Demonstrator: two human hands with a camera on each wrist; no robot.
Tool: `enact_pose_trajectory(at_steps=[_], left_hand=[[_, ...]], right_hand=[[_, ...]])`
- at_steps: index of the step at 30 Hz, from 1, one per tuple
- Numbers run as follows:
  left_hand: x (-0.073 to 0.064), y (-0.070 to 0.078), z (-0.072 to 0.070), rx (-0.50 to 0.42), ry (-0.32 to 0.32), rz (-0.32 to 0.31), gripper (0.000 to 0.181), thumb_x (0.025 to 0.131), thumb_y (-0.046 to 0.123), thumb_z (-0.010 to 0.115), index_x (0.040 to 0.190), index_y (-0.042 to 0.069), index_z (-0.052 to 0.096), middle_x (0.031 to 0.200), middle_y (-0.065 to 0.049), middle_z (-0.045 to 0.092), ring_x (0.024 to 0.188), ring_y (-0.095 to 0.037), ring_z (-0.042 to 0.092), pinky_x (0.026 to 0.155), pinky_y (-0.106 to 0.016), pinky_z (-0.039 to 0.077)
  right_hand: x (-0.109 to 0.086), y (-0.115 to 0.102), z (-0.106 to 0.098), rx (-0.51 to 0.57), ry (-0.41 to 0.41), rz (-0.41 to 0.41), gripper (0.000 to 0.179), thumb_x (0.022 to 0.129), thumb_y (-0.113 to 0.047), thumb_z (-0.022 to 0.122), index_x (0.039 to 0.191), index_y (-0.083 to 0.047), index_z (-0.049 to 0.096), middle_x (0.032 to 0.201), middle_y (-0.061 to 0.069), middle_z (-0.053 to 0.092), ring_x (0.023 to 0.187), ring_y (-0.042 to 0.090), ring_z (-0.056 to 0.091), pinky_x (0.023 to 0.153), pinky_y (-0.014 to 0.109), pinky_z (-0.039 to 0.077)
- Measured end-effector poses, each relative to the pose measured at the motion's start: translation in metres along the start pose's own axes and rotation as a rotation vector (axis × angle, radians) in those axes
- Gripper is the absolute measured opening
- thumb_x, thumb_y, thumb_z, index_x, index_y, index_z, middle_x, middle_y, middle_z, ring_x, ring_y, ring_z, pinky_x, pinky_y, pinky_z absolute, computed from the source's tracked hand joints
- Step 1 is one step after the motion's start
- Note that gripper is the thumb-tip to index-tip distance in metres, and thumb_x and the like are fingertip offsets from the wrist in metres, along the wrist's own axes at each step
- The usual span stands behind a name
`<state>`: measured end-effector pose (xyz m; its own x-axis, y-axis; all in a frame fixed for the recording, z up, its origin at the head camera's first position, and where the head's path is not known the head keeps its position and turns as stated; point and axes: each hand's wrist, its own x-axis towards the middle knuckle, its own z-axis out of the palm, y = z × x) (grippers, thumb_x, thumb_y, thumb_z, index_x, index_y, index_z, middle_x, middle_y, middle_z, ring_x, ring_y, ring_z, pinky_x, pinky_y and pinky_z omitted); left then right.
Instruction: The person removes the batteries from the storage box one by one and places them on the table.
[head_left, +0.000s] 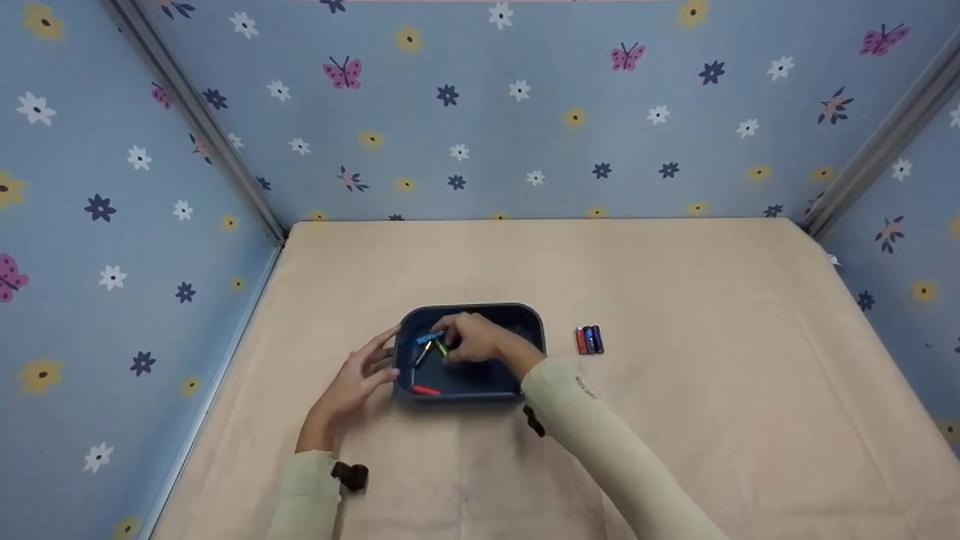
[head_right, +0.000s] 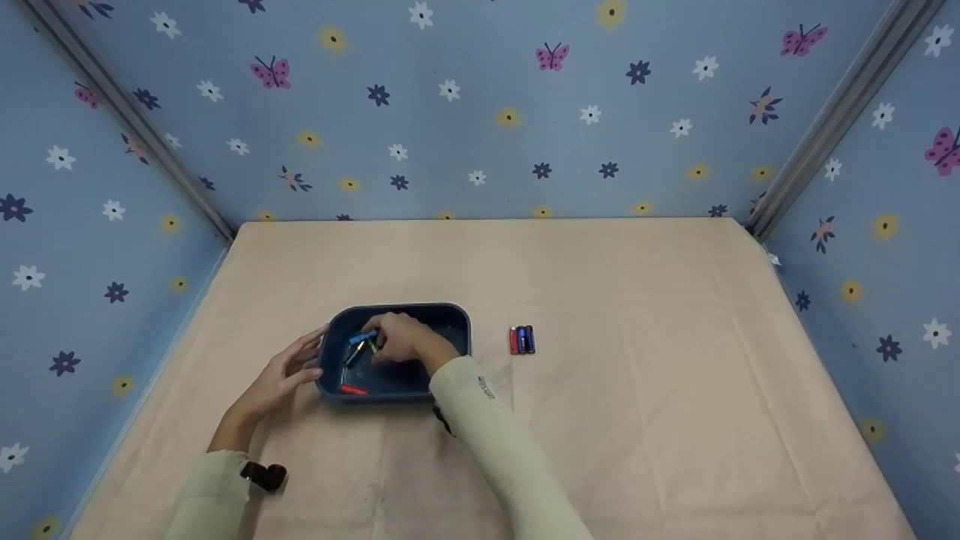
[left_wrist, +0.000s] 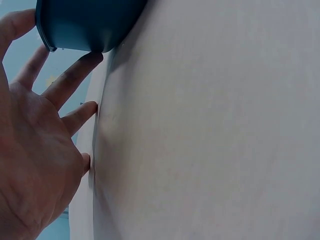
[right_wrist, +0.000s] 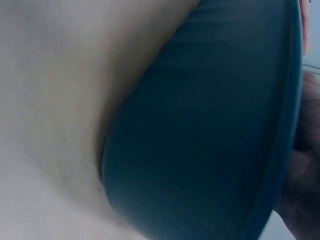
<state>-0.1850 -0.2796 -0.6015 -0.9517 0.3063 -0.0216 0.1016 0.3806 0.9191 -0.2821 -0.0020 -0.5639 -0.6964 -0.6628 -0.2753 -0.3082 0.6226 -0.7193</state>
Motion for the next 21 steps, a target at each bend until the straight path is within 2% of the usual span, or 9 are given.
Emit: enact_pose_trajectory(at_steps=[2,5,6,10,11,12,15,17,21], left_hand=[[0.0,0.001,0.0,0.007,0.007,-0.001,0.072,0.112,0.013,0.068,0.177,0.017,0.038,0.173,-0.025,0.053,0.158,-0.051,0.055,0.14,-0.079,0.004],[0.0,0.0,0.0,0.012,0.006,0.007,0.072,0.112,0.014,0.068,0.177,0.016,0.037,0.173,-0.026,0.052,0.157,-0.053,0.055,0.137,-0.083,-0.007],[0.001,0.0,0.0,0.002,0.005,0.004,0.072,0.112,0.013,0.068,0.177,0.015,0.037,0.174,-0.026,0.051,0.158,-0.054,0.054,0.138,-0.082,-0.005],[0.0,-0.001,0.0,-0.033,-0.013,0.009,0.073,0.112,0.011,0.066,0.178,0.013,0.034,0.174,-0.028,0.05,0.16,-0.054,0.052,0.139,-0.077,0.019],[0.0,-0.001,0.0,-0.039,-0.015,0.008,0.073,0.112,0.011,0.066,0.178,0.013,0.034,0.173,-0.029,0.05,0.16,-0.054,0.051,0.139,-0.076,0.019],[0.0,-0.001,0.0,-0.042,-0.017,0.011,0.073,0.113,0.011,0.066,0.178,0.013,0.034,0.174,-0.029,0.05,0.16,-0.054,0.051,0.14,-0.076,0.017],[0.0,-0.001,0.001,-0.022,-0.006,0.011,0.073,0.112,0.012,0.066,0.178,0.015,0.035,0.17,-0.03,0.054,0.159,-0.055,0.053,0.139,-0.079,-0.008],[0.0,-0.001,0.001,-0.007,0.002,0.011,0.073,0.112,0.012,0.067,0.178,0.016,0.036,0.168,-0.03,0.057,0.157,-0.056,0.054,0.134,-0.081,-0.019],[0.0,-0.001,0.001,0.014,0.007,0.008,0.072,0.112,0.014,0.068,0.177,0.017,0.038,0.163,-0.031,0.061,0.156,-0.056,0.056,0.133,-0.081,-0.022]], right_hand=[[0.008,0.006,0.005,-0.018,0.007,0.017,0.061,0.098,-0.017,0.088,0.155,-0.014,0.067,0.134,0.014,0.08,0.125,0.024,0.075,0.113,0.042,0.061],[0.022,0.018,0.014,-0.046,0.014,0.044,0.063,0.097,-0.025,0.09,0.155,-0.019,0.068,0.133,0.009,0.08,0.123,0.02,0.074,0.112,0.041,0.062],[0.025,0.02,0.017,-0.058,0.02,0.053,0.063,0.096,-0.028,0.091,0.155,-0.021,0.068,0.133,0.009,0.081,0.123,0.02,0.074,0.112,0.042,0.062],[0.038,0.029,0.026,-0.09,0.055,0.079,0.066,0.093,-0.033,0.094,0.154,-0.024,0.07,0.128,0.006,0.083,0.117,0.019,0.076,0.106,0.043,0.064],[0.04,0.031,0.027,-0.105,0.065,0.081,0.067,0.092,-0.034,0.095,0.153,-0.024,0.071,0.126,0.005,0.083,0.114,0.018,0.076,0.103,0.042,0.064],[0.041,0.032,0.029,-0.116,0.073,0.084,0.067,0.091,-0.034,0.095,0.153,-0.024,0.071,0.124,0.004,0.084,0.112,0.018,0.076,0.101,0.042,0.065],[0.045,0.034,0.032,-0.13,0.083,0.097,0.068,0.091,-0.033,0.096,0.153,-0.025,0.071,0.12,0.002,0.082,0.105,0.017,0.074,0.095,0.042,0.064],[0.046,0.035,0.033,-0.132,0.087,0.106,0.067,0.09,-0.033,0.096,0.153,-0.026,0.071,0.118,0.0,0.081,0.103,0.016,0.073,0.093,0.043,0.063],[0.046,0.035,0.032,-0.122,0.082,0.122,0.065,0.091,-0.033,0.096,0.15,-0.026,0.072,0.116,-0.001,0.08,0.101,0.015,0.071,0.092,0.045,0.062]])
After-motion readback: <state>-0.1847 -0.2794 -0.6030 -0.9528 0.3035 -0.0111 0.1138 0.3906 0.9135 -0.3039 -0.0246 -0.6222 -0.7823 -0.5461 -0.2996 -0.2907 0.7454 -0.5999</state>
